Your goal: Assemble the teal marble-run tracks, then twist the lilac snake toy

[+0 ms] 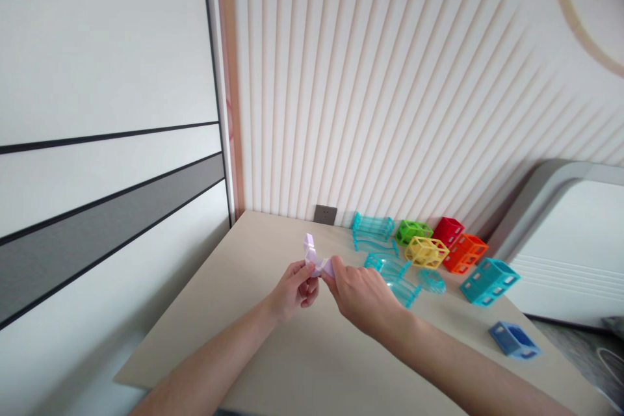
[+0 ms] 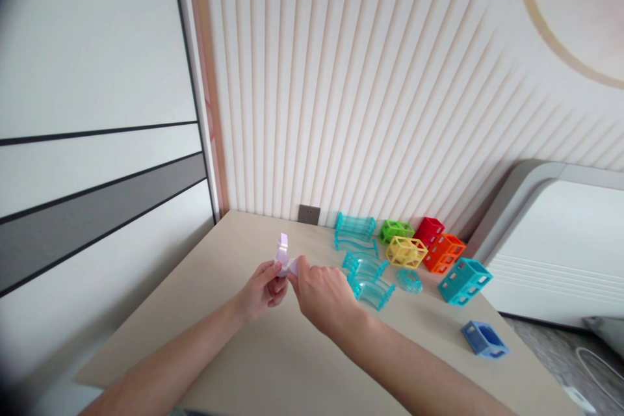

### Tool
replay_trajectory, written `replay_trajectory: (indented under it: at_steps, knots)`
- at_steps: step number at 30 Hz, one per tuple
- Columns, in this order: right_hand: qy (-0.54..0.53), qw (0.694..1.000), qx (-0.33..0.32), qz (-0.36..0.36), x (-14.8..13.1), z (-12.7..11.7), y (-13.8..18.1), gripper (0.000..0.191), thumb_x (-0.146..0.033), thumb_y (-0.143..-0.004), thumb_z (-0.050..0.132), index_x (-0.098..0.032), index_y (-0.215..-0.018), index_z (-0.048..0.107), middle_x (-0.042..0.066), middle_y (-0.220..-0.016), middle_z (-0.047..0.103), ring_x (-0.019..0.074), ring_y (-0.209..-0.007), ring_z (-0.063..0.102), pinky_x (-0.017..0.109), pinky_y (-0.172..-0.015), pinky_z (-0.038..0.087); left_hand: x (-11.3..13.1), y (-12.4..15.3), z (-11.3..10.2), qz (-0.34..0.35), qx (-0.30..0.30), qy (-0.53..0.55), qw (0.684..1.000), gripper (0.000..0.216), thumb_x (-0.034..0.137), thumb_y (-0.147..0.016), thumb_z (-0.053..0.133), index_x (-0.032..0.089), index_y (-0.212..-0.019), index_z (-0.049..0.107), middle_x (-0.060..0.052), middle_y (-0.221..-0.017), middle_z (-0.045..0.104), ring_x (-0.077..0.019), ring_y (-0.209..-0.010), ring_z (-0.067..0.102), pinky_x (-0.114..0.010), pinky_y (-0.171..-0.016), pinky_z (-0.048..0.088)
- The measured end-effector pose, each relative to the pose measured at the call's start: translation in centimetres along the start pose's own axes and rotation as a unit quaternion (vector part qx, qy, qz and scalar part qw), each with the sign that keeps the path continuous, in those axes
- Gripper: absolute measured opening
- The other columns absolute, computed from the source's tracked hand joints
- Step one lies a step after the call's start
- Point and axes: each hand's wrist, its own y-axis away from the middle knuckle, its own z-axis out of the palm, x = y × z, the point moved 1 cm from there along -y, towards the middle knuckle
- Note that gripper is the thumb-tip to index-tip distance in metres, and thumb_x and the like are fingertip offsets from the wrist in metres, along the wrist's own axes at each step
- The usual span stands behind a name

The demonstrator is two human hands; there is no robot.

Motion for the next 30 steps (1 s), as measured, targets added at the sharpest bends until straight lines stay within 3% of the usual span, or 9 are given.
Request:
replay_trajectory:
  at_steps: [5,9,12,15,20,23,30]
  knots:
    - [0.096,0.994,0.049,-0.030,0.3,0.3,0.3,0.023,-0.037,-0.104,0.036,-0.018,-0.107,0.048,0.007,-0.076,0.064,0.0220,-0.063,0.067,0.030,-0.047,0.029,0.3,-0.1,0.1,-0.010,0.001,-0.002,1.000,0.046,0.058,-0.078,0.070,0.016,-0.069,0.052,0.009,-0.048,0.036,-0.0046,-0.036,0.033,-0.019,-0.035,0.016]
    - [0.166,0.977,0.116,-0.061,0.3,0.0,0.7,0.012,-0.018,-0.100,0.043,-0.017,-0.110,0.048,0.004,-0.077,0.059,0.0215,-0.066,0.061,0.033,-0.055,0.034,0.0,-0.3,-0.1,-0.034,0.008,-0.019,0.999,0.049,0.061,-0.078,0.067,0.016,-0.065,0.052,0.010,-0.045,0.031,-0.0044,-0.035,0.028,-0.021,-0.037,0.012]
    - [0.190,0.964,0.157,-0.101,0.3,-0.2,1.1,0.020,-0.005,-0.092,0.043,-0.017,-0.107,0.051,0.004,-0.078,0.056,0.0211,-0.069,0.055,0.035,-0.060,0.035,-0.3,-0.3,-0.4,-0.056,0.010,-0.034,0.998,0.052,0.063,-0.078,0.065,0.017,-0.060,0.050,0.010,-0.043,0.028,-0.0045,-0.035,0.026,-0.022,-0.037,0.010]
    - [0.195,0.955,0.180,-0.129,0.4,-0.2,1.3,0.030,-0.005,-0.092,0.042,-0.014,-0.119,0.050,0.005,-0.082,0.056,0.0220,-0.074,0.052,0.037,-0.064,0.035,-0.4,-0.2,-0.6,-0.070,0.001,-0.039,0.997,0.050,0.062,-0.078,0.065,0.017,-0.061,0.051,0.010,-0.042,0.029,-0.0051,-0.035,0.027,-0.022,-0.037,0.010]
    - [0.221,0.947,0.172,-0.159,0.8,0.3,1.5,0.044,-0.009,-0.093,0.043,-0.015,-0.137,0.040,0.005,-0.087,0.057,0.0227,-0.078,0.053,0.038,-0.068,0.038,-0.1,-0.5,-0.6,-0.088,0.033,-0.034,0.995,0.050,0.064,-0.078,0.064,0.018,-0.064,0.048,0.009,-0.045,0.034,-0.0055,-0.035,0.032,-0.021,-0.036,0.008]
    - [0.230,0.946,0.167,-0.155,0.7,0.4,1.5,0.041,-0.010,-0.093,0.044,-0.016,-0.134,0.044,0.005,-0.086,0.058,0.0220,-0.077,0.054,0.037,-0.066,0.039,0.0,-0.6,-0.5,-0.078,0.050,-0.040,0.995,0.053,0.066,-0.075,0.067,0.019,-0.064,0.045,0.010,-0.045,0.034,-0.0049,-0.035,0.031,-0.022,-0.037,0.009]
    - [0.221,0.954,0.140,-0.148,-0.1,1.2,1.7,0.034,-0.007,-0.090,0.047,-0.013,-0.124,0.050,0.004,-0.073,0.059,0.0196,-0.062,0.058,0.033,-0.054,0.036,-0.3,-0.6,-0.3,-0.066,0.026,-0.036,0.997,0.054,0.058,-0.075,0.073,0.018,-0.060,0.041,0.011,-0.047,0.027,-0.0026,-0.038,0.023,-0.021,-0.041,0.012]
